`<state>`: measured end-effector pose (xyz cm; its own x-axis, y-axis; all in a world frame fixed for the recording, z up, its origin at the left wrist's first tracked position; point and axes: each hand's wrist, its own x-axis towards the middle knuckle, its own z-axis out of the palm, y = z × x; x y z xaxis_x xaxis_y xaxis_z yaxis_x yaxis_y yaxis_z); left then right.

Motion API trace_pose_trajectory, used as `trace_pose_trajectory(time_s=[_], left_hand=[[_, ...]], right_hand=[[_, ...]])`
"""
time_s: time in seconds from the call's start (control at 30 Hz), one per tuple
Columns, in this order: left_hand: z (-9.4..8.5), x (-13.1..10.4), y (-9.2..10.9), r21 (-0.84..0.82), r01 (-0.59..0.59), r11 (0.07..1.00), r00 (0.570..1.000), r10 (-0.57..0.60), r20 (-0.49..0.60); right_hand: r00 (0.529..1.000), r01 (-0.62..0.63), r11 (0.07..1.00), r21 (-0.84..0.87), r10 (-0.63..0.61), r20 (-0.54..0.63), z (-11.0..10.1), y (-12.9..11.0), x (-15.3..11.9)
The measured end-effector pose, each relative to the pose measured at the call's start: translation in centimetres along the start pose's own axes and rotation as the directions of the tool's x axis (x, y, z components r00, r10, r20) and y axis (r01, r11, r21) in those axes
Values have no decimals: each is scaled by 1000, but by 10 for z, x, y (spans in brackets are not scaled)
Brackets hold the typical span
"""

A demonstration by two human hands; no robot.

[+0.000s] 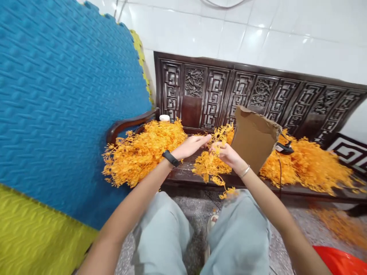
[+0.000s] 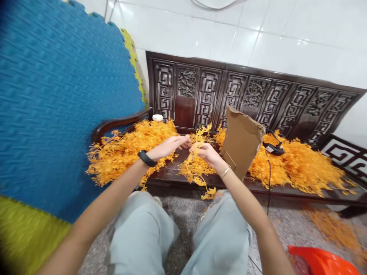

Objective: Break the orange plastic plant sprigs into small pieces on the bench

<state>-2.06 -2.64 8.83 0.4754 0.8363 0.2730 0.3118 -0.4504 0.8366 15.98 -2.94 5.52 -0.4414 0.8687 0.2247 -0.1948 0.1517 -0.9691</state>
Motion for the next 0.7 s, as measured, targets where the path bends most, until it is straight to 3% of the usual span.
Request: trace_pose_trajectory(time_s=[0.13,0.3,0.5,0.7], left_hand=[[36,2,-1,-289,-15,957,996,39,80],[57,-4,-8,-461,47,886,984,39,175],[58,-7,-20,-502,47,864,997,-12,72],[55,5,-40,-444,43,895,999,-53,-10]], right_hand=[[984,46,994,-99,-28,174,-13,2,-23],[968,44,973,-229,15,250,-26,9,-35],[939,29,946,-322,84,333,-28,31,-18],[976,17,920,-391,70,208,-32,50,-2]])
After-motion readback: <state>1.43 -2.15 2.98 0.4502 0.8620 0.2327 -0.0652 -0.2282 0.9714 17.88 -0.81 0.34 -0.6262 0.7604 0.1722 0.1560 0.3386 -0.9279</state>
